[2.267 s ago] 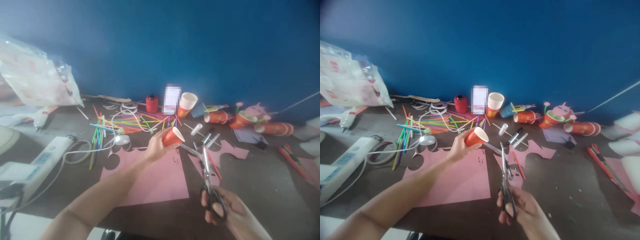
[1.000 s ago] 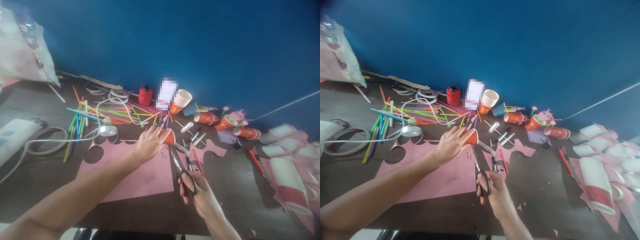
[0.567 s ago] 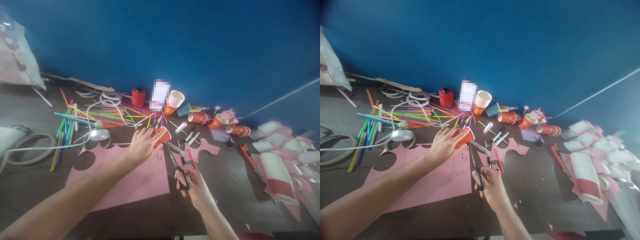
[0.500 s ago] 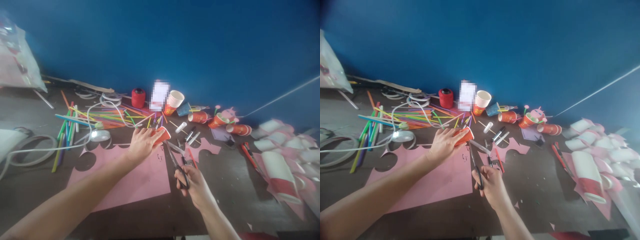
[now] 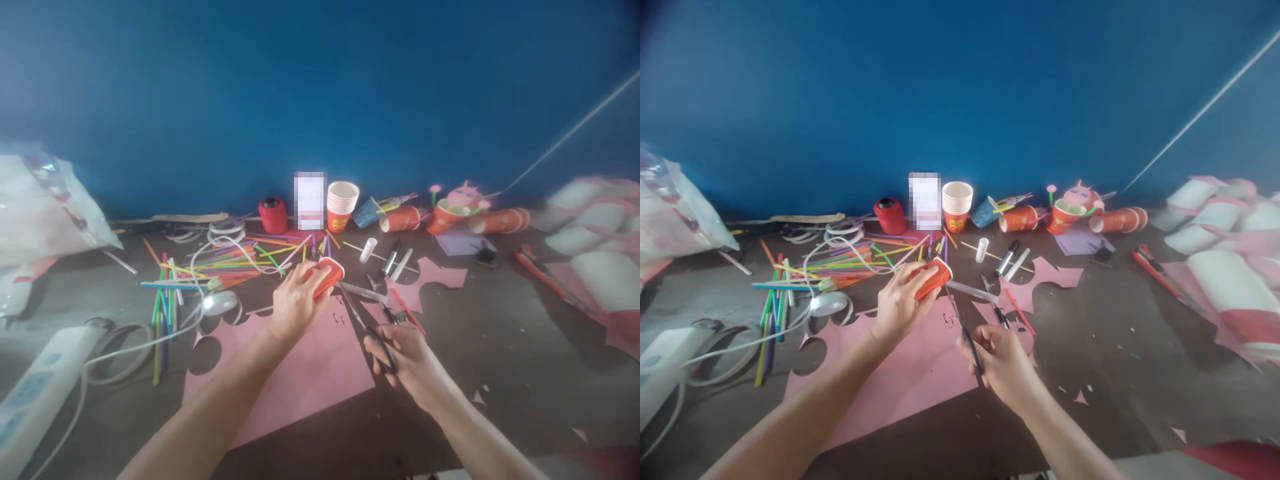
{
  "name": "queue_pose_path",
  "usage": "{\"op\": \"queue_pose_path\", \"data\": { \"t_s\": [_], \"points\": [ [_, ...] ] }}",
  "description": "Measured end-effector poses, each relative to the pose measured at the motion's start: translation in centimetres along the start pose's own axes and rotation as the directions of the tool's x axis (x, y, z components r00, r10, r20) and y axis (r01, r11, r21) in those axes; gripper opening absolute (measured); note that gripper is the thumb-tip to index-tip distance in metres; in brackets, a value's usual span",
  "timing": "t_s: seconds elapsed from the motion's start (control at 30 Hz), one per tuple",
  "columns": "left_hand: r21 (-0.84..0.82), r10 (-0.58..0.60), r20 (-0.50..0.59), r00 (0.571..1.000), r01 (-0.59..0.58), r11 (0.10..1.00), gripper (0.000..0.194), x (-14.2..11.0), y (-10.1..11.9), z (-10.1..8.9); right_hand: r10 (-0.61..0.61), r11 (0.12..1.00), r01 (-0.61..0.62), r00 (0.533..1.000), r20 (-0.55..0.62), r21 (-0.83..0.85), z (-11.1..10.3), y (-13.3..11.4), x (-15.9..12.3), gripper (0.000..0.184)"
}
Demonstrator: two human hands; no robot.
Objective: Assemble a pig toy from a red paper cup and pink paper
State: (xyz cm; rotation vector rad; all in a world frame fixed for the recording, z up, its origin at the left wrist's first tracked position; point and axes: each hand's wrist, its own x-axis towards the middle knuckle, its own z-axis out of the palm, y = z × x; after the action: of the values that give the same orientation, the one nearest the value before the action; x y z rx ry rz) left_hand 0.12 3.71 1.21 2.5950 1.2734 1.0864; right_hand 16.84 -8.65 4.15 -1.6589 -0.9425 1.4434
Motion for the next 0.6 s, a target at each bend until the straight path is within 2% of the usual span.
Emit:
{"op": "queue_pose_path", "data": {
  "t_s": [0.13, 0.6],
  "points": [
    [-0.027, 0.060, -0.049, 0.997, -0.061, 0.998, 0.032, 0.17, -0.30, 0.03, -0.004, 1.000, 0.004, 1.000, 0.025, 0.001, -0.12, 0.02, 0.07, 0.041],
    [0.025, 0.107, -0.070, 0.992, -0.105, 0.994, 0.024, 0.17, -0.42, 0.05, -0.001, 1.000, 0.002, 0.999, 0.041, -0.009, -0.11, 0.09, 0.21, 0.035]
  ]
}}
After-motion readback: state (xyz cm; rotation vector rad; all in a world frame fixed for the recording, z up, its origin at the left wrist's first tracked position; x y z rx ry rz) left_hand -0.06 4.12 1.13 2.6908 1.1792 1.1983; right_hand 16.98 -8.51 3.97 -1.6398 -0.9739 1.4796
